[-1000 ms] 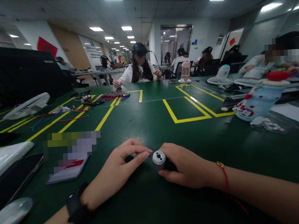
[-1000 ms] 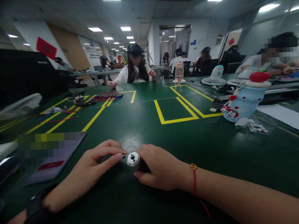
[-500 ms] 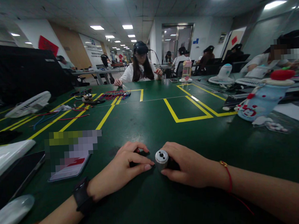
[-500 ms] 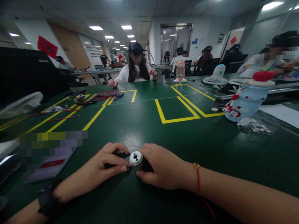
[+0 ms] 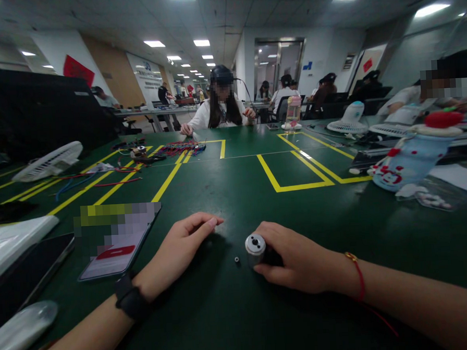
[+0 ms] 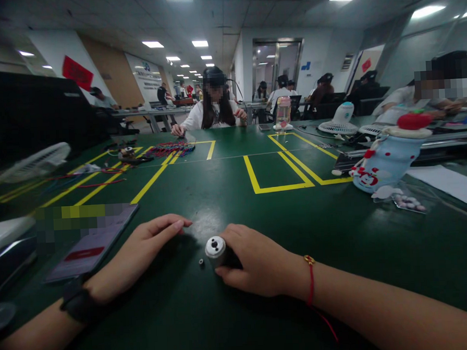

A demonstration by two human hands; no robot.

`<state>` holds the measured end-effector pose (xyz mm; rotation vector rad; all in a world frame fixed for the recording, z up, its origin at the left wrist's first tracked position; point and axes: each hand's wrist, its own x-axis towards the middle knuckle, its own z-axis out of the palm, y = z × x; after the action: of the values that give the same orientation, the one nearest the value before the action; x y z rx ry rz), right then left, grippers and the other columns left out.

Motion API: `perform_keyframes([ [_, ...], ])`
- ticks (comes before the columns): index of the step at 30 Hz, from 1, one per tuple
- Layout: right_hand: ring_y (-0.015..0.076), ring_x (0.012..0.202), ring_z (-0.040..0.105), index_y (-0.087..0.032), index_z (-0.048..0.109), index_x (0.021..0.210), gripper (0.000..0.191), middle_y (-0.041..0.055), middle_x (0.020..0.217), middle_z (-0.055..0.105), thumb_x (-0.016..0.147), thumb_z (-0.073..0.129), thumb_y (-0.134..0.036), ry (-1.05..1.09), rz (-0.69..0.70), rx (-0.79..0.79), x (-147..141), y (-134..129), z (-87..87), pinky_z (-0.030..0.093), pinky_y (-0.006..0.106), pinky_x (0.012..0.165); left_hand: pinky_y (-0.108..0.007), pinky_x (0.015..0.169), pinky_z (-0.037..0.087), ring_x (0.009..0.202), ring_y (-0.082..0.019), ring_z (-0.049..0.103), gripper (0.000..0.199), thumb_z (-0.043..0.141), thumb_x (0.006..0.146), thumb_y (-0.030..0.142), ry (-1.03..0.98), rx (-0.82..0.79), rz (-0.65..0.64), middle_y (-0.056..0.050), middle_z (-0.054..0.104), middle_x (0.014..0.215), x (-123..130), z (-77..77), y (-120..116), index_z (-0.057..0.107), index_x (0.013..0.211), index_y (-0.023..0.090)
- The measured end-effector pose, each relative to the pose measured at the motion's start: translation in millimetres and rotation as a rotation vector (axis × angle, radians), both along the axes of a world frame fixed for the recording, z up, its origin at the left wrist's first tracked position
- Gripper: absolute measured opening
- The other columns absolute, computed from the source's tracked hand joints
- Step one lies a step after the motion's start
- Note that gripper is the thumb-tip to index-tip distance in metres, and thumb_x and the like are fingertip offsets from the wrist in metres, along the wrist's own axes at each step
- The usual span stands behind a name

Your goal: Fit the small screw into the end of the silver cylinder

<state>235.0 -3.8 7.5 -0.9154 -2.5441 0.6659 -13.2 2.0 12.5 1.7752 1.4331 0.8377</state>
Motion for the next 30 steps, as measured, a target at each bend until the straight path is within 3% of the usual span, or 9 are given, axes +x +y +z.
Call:
perform_keyframes([
  [4,0.0185,0.083,0.049,-0.017,0.055,0.100,0.023,0.0062,0.096,0.056,0.080,0.063,-0.022,0.016,-0.002,-0.008,0.0,0.5,-0.7,0.041,0.032,0.075,-0.035,0.081,0.046,0.092,-0.021,0.062,0.031,0.046,0.094,0.040,0.006,-0.028,-0.006,-0.003,0.068,0.097,-2.4,0.7,1.4,0.067,0.103,0.020],
  [9,0.0191,0.082,0.049,-0.017,0.055,0.102,0.025,0.0069,0.096,0.057,0.079,0.064,-0.022,0.012,-0.001,-0.016,-0.2,0.7,-0.4,0.041,0.033,0.075,-0.037,0.092,0.043,0.101,-0.020,0.058,0.014,0.058,0.085,0.021,0.169,0.071,-0.366,-0.002,0.063,0.108,-4.5,2.6,0.0,0.066,0.096,0.023],
  [11,0.0193,0.083,0.049,-0.017,0.055,0.103,0.025,0.0071,0.097,0.057,0.079,0.063,-0.022,0.010,-0.002,-0.014,-0.5,0.6,-0.7,0.041,0.033,0.075,-0.038,0.096,0.042,0.107,-0.021,0.055,0.017,0.061,0.082,0.018,0.210,0.108,-0.430,-0.002,0.059,0.114,-2.8,2.9,-3.1,0.065,0.098,0.024],
  [19,0.0193,0.083,0.049,-0.017,0.055,0.103,0.026,0.0068,0.097,0.057,0.080,0.064,-0.023,0.011,-0.002,-0.013,-0.8,0.5,-1.4,0.042,0.033,0.075,-0.043,0.098,0.039,0.109,-0.024,0.053,0.009,0.067,0.082,0.030,0.281,0.129,-0.404,-0.002,0.058,0.114,5.8,0.0,-8.4,0.070,0.090,0.026],
  [25,0.0194,0.082,0.049,-0.017,0.055,0.103,0.026,0.0067,0.096,0.057,0.080,0.064,-0.024,0.005,0.007,-0.001,-1.3,0.7,-1.9,0.042,0.033,0.074,-0.037,0.093,0.044,0.102,-0.020,0.057,0.011,0.062,0.087,0.029,0.096,0.109,-0.338,-0.002,0.060,0.110,10.1,9.7,-10.8,0.071,0.089,0.024],
  [30,0.0188,0.081,0.049,-0.017,0.055,0.101,0.023,0.0063,0.095,0.057,0.081,0.064,-0.024,0.011,0.016,0.020,-4.0,1.0,-1.8,0.041,0.033,0.073,-0.037,0.091,0.045,0.099,-0.021,0.058,0.010,0.063,0.087,0.029,0.012,0.214,-0.236,-0.002,0.061,0.106,16.8,17.9,-13.5,0.071,0.091,0.026],
])
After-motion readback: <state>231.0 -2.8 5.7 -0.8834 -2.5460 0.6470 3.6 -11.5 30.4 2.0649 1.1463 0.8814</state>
